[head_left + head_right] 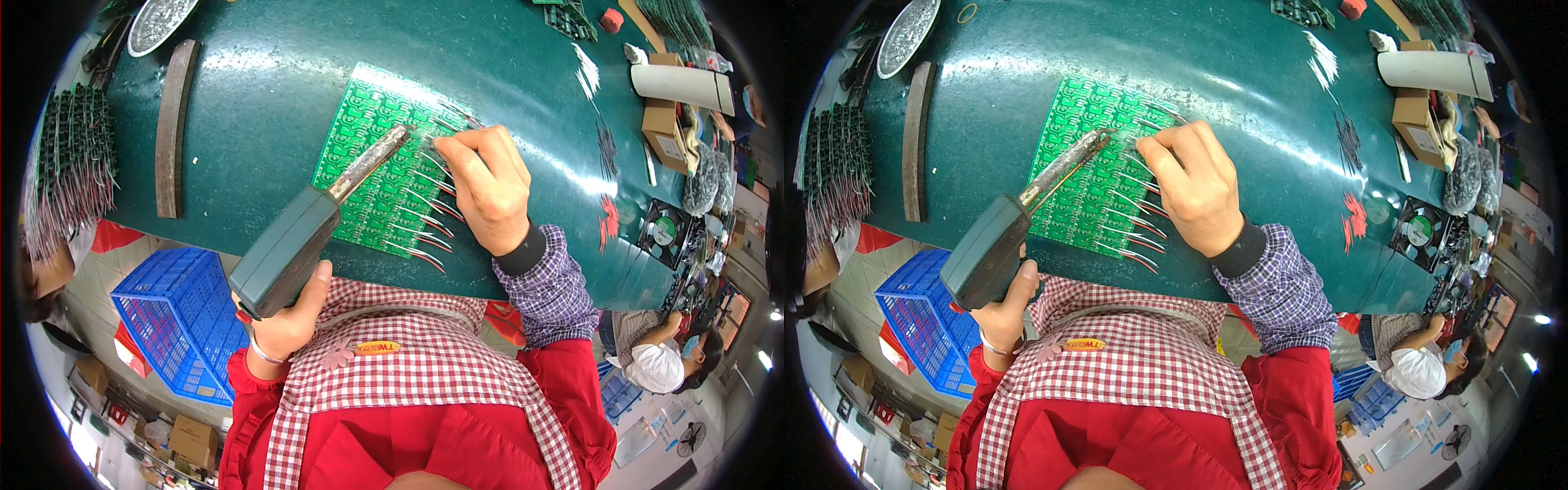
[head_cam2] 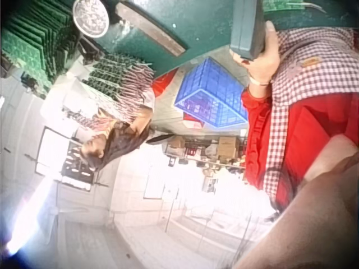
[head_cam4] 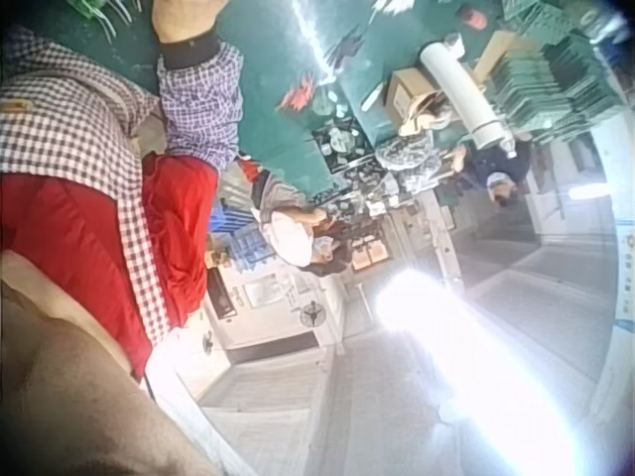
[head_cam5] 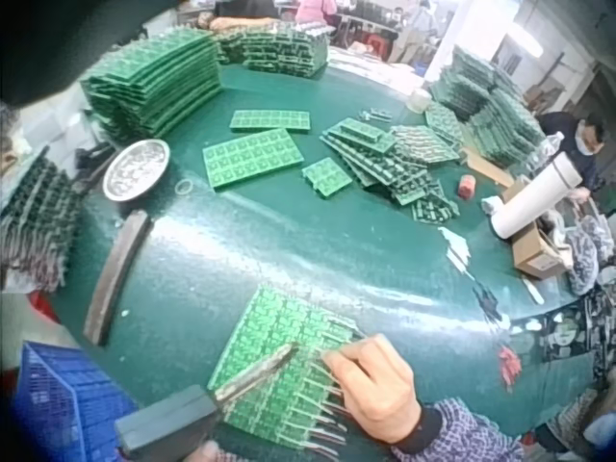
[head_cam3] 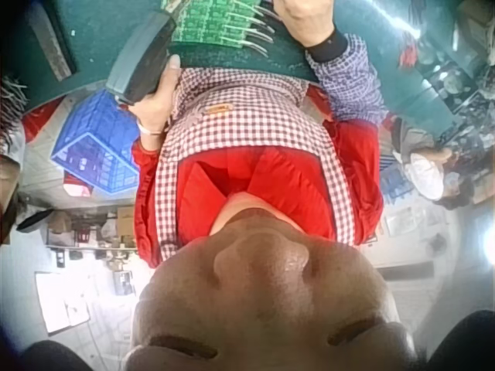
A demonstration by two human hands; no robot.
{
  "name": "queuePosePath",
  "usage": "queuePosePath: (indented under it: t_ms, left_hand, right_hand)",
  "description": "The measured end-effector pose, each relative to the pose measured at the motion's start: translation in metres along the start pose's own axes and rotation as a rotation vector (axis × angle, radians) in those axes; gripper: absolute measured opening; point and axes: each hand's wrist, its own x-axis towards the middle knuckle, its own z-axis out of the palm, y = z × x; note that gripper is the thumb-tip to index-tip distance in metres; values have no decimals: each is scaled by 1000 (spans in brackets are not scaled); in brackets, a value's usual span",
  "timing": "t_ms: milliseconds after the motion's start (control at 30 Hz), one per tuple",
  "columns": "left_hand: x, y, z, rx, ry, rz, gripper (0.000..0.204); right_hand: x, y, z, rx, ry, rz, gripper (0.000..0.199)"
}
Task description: The person solders wires onto a circuit board using a soldering tool, picking up individual wires from the table by hand and attaching them to the board.
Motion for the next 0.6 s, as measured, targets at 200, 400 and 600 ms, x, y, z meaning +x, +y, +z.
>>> queuePosePath:
  t_ms: [200,400,600]
  left_hand:
    - [1,-3,0,18,-15,54,32]
    - [1,-2,0,38,-9,37,33]
    - [-1,-2,0,26,7,22,31]
  right_hand:
    - [0,0,1,-8,7,-6,33]
    - [-1,1,1,-9,3,-5,33]
    - [0,-1,0,-56,52,-15,32]
